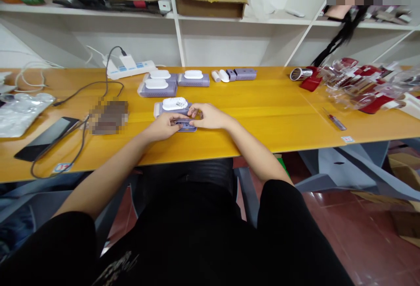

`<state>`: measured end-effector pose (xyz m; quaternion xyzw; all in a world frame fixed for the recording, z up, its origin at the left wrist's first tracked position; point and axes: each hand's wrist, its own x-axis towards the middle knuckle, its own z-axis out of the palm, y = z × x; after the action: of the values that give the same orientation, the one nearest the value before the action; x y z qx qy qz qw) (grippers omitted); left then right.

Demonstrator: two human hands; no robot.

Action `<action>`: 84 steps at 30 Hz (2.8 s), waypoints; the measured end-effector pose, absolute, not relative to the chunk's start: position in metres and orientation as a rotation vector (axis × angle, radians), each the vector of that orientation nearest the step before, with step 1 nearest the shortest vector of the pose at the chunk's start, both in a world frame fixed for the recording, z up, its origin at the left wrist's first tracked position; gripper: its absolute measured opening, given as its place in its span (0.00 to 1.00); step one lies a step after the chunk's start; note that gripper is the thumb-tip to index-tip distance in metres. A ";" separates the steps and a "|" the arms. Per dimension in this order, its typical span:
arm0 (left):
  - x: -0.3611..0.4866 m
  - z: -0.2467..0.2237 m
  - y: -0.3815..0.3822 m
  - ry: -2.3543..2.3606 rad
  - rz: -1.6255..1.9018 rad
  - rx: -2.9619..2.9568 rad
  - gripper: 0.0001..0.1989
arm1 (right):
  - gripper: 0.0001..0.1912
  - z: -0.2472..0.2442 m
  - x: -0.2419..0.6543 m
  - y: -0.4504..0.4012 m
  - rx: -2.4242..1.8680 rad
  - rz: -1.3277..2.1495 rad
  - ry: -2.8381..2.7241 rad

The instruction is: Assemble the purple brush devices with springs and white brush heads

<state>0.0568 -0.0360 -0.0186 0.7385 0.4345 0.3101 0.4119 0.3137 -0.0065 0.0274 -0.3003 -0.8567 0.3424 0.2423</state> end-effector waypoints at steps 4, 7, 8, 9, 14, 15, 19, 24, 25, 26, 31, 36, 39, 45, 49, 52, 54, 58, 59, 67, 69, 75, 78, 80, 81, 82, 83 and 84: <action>0.057 -0.022 -0.035 1.145 0.777 1.933 0.22 | 0.17 0.032 0.305 -0.015 -0.964 0.883 -2.428; 0.059 -0.020 -0.036 1.192 0.772 1.974 0.22 | 0.18 0.031 0.298 -0.020 -1.084 0.867 -2.409; 0.059 -0.019 -0.037 1.211 0.763 1.986 0.22 | 0.17 0.031 0.296 -0.021 -1.113 0.861 -2.397; 0.060 -0.017 -0.038 1.232 0.751 1.996 0.23 | 0.17 0.030 0.294 -0.022 -1.135 0.850 -2.386; 0.063 -0.011 -0.041 1.293 0.710 2.029 0.24 | 0.17 0.028 0.292 -0.021 -1.117 0.799 -2.390; 0.063 -0.011 -0.041 1.286 0.717 2.032 0.24 | 0.16 0.028 0.292 -0.021 -1.113 0.806 -2.390; 0.060 -0.017 -0.036 1.223 0.740 2.031 0.24 | 0.15 0.024 0.294 -0.016 -1.139 0.895 -2.346; 0.058 -0.024 -0.033 1.131 0.778 1.938 0.21 | 0.09 0.020 0.294 -0.014 -1.193 0.904 -2.348; 0.058 -0.024 -0.033 1.132 0.788 1.920 0.21 | 0.08 0.020 0.293 -0.015 -1.220 0.886 -2.353; 0.059 -0.023 -0.033 1.147 0.794 1.913 0.20 | 0.06 0.021 0.292 -0.015 -1.246 0.867 -2.358; 0.064 -0.018 -0.038 1.266 0.798 2.009 0.16 | 0.07 0.023 0.286 -0.020 -1.274 0.794 -2.367; 0.069 -0.019 -0.041 1.338 0.817 2.063 0.18 | 0.07 0.025 0.285 -0.025 -1.278 0.973 -2.299; 0.070 -0.021 -0.042 1.357 0.818 2.073 0.18 | 0.07 0.026 0.285 -0.027 -1.277 1.069 -2.257; 0.071 -0.023 -0.040 1.374 0.845 2.064 0.17 | 0.09 0.023 0.286 -0.028 -1.259 1.122 -2.195; 0.072 -0.022 -0.039 1.397 0.817 2.044 0.16 | 0.10 0.021 0.286 -0.025 -1.255 1.126 -2.177; 0.069 -0.019 -0.040 1.359 0.793 2.052 0.15 | 0.10 0.020 0.286 -0.022 -1.254 1.141 -2.173; 0.065 -0.018 -0.040 1.300 0.773 2.071 0.16 | 0.09 0.020 0.288 -0.020 -1.253 1.160 -2.174; 0.058 -0.019 -0.038 1.185 0.836 2.025 0.20 | 0.10 0.018 0.298 -0.010 -1.127 1.321 -2.130; 0.057 -0.020 -0.037 1.164 0.852 1.996 0.20 | 0.13 0.017 0.302 -0.007 -1.085 1.362 -2.088; 0.054 -0.024 -0.030 1.151 0.851 1.902 0.20 | 0.24 0.010 0.306 0.015 -0.757 1.260 -1.525; 0.054 -0.023 -0.029 1.163 0.839 1.864 0.21 | 0.28 0.010 0.301 0.012 -0.680 1.219 -1.541; 0.054 -0.018 -0.030 1.229 0.812 1.663 0.24 | 0.32 0.006 0.293 0.004 -0.506 1.239 -1.657; 0.056 -0.013 -0.033 1.261 0.816 1.543 0.25 | 0.27 0.004 0.296 0.002 -0.490 1.180 -1.791; 0.056 -0.009 -0.035 1.239 0.829 1.455 0.24 | 0.25 0.004 0.300 0.002 -0.494 1.119 -1.874; 0.057 -0.008 -0.036 1.217 0.835 1.410 0.23 | 0.24 0.004 0.302 0.002 -0.501 1.079 -1.898; 0.057 -0.007 -0.037 1.192 0.841 1.367 0.21 | 0.24 0.004 0.304 0.002 -0.509 1.035 -1.911; 0.057 -0.005 -0.038 1.166 0.847 1.328 0.19 | 0.24 0.004 0.305 0.002 -0.516 0.994 -1.916; 0.058 -0.005 -0.038 1.139 0.850 1.296 0.17 | 0.24 0.005 0.306 0.002 -0.523 0.958 -1.920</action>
<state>0.0576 -0.0381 -0.0046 0.5525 0.4858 0.3626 0.5721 0.3064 0.0024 0.0047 -0.2113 -0.7764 0.3875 0.4499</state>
